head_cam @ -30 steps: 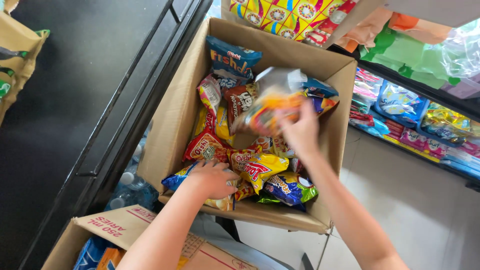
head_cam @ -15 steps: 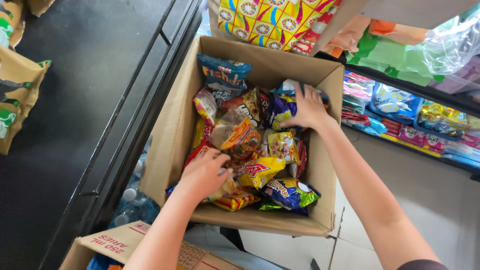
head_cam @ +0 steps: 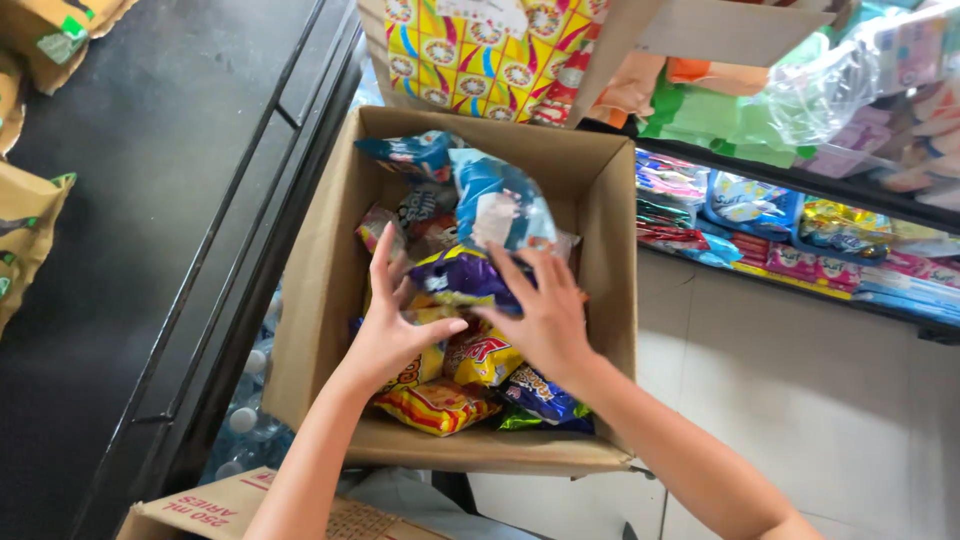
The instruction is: Organizing and sorting various snack bags into different cardboard boxes in a store.
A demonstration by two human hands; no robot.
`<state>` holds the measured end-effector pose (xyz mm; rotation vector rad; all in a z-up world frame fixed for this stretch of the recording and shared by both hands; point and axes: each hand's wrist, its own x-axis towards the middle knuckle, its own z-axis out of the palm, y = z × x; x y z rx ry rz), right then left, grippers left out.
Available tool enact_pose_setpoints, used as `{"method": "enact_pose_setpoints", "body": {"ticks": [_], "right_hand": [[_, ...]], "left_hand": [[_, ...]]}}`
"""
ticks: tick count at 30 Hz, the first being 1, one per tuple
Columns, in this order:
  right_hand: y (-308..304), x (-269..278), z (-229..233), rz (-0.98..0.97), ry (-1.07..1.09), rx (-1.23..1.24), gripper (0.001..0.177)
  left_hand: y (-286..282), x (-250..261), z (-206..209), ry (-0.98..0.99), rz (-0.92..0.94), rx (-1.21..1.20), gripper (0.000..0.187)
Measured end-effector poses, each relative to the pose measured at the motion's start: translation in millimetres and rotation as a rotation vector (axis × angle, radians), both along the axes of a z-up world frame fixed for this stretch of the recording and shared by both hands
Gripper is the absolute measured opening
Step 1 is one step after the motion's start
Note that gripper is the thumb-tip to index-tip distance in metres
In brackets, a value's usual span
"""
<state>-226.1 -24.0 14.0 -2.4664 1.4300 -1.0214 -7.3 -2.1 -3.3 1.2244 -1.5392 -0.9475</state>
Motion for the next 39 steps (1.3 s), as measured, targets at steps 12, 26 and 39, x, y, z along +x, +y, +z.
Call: {"method": "enact_pose_setpoints", "body": {"ticks": [12,26,39], "right_hand": [[39,57,3,0.191,-0.237,0.115,0.053],[-31,15,1,0.090,-0.371,0.103,0.006],[-93,-141,37,-0.171,-0.363,-0.072,0.008]], "left_hand": [[15,60,-12,-0.066,0.118,0.326,0.055],[13,71,-2,0.156,0.149,0.307,0.050],[13,80,6,0.595,0.577,0.111,0.045]]}}
